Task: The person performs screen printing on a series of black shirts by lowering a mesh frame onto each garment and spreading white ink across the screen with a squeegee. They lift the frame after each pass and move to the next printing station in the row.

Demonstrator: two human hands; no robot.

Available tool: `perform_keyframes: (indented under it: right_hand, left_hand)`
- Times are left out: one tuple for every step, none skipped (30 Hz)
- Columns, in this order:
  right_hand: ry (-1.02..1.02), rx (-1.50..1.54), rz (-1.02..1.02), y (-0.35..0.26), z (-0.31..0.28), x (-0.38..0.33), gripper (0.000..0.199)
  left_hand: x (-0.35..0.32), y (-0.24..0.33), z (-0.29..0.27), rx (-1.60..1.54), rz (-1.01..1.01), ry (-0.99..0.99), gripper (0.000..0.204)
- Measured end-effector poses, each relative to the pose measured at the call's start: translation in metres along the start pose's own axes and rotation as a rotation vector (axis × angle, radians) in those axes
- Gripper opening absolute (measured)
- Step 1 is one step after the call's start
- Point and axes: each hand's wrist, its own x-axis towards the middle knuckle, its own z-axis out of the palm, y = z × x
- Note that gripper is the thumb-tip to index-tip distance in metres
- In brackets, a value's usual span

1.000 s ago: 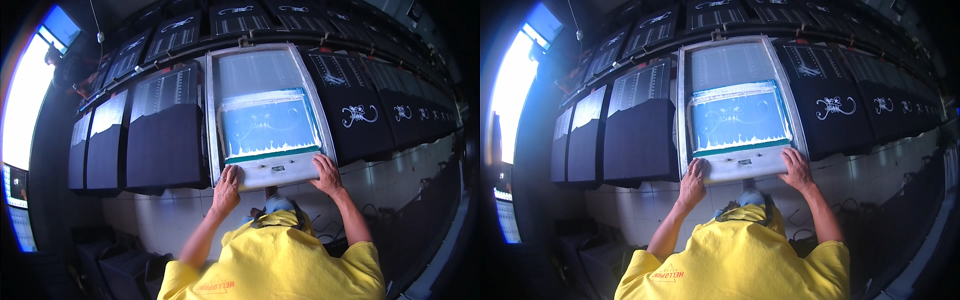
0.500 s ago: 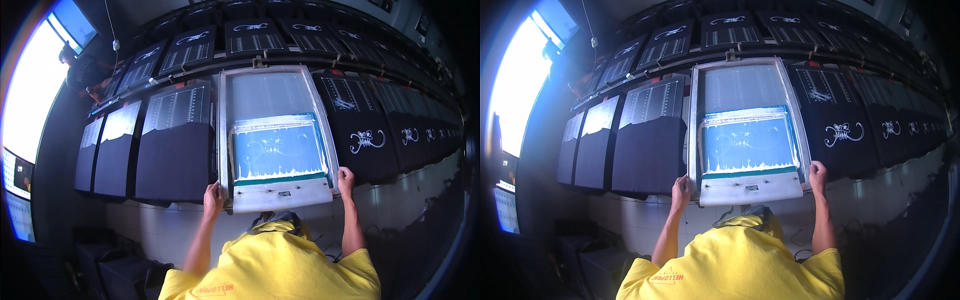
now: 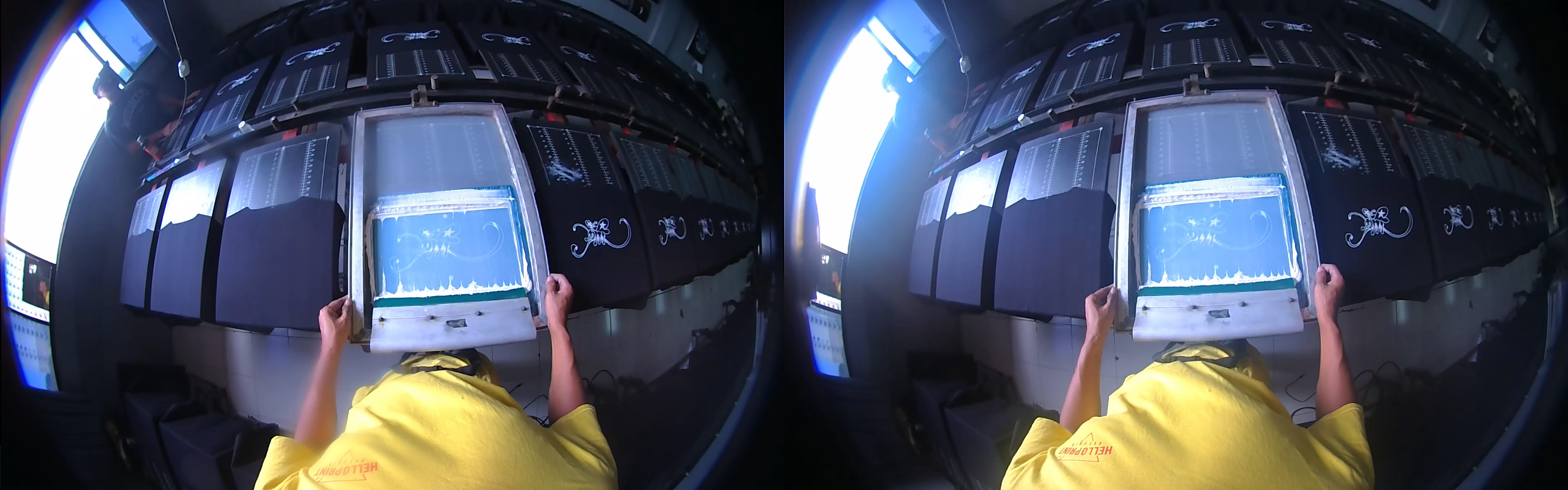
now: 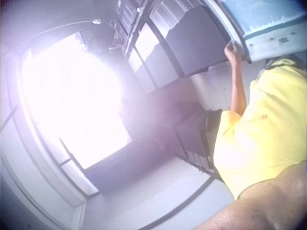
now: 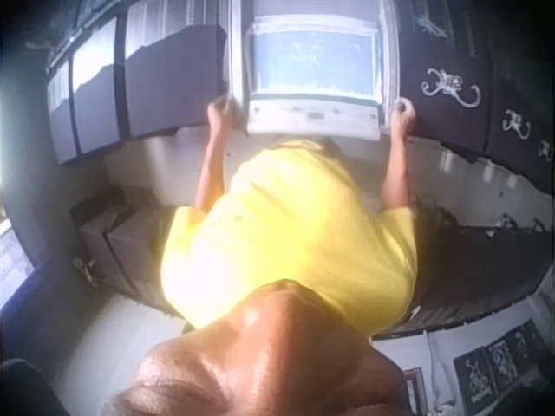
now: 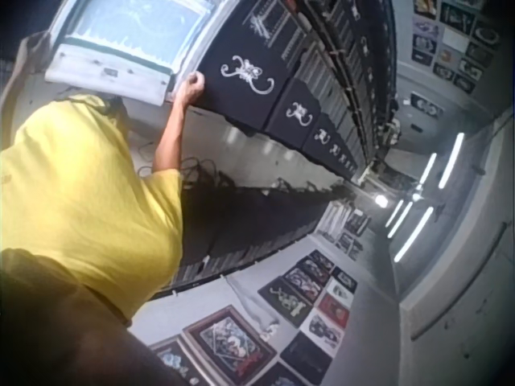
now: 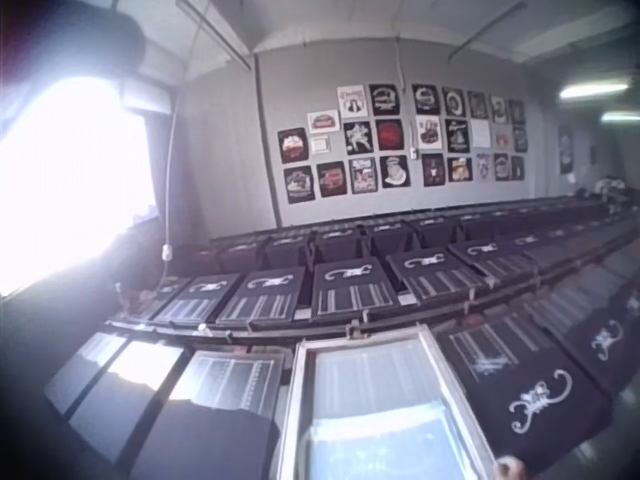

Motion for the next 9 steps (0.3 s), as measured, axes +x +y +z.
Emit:
perform_keyframes:
  right_hand:
    - [-0.010,0.034,0.009,0.002,0.000,0.002,0.018]
    - [-0.020,0.070,0.019,0.005,0.000,0.004,0.019]
    - [-0.030,0.105,0.030,0.008,0.001,0.006,0.020]
    - [-0.033,0.120,0.043,0.011,0.002,0.008,0.021]
    - [-0.034,0.133,0.055,0.013,0.002,0.011,0.021]
    - [-0.035,0.145,0.067,0.015,0.003,0.013,0.022]
    - [-0.050,0.143,0.096,0.017,0.003,0.014,0.024]
    - [-0.049,0.157,0.110,0.014,0.003,0.015,0.025]
    - [-0.047,0.170,0.124,0.012,0.004,0.013,0.025]
  left_hand:
    - [0.002,0.000,0.000,-0.056,-0.032,-0.019,0.030]
    - [0.003,0.000,-0.001,-0.066,-0.033,-0.022,0.031]
    - [0.004,0.001,-0.001,-0.076,-0.034,-0.024,0.032]
    - [0.006,0.002,-0.002,-0.086,-0.035,-0.028,0.034]
    - [0.006,0.002,-0.002,-0.098,-0.036,-0.032,0.035]
    - [0.007,0.003,-0.002,-0.108,-0.053,-0.031,0.035]
    - [0.007,0.003,-0.001,-0.118,-0.068,-0.030,0.035]
    - [0.008,0.003,-0.002,-0.129,-0.085,-0.023,0.034]
    - [0.004,0.002,-0.003,-0.130,-0.088,-0.020,0.034]
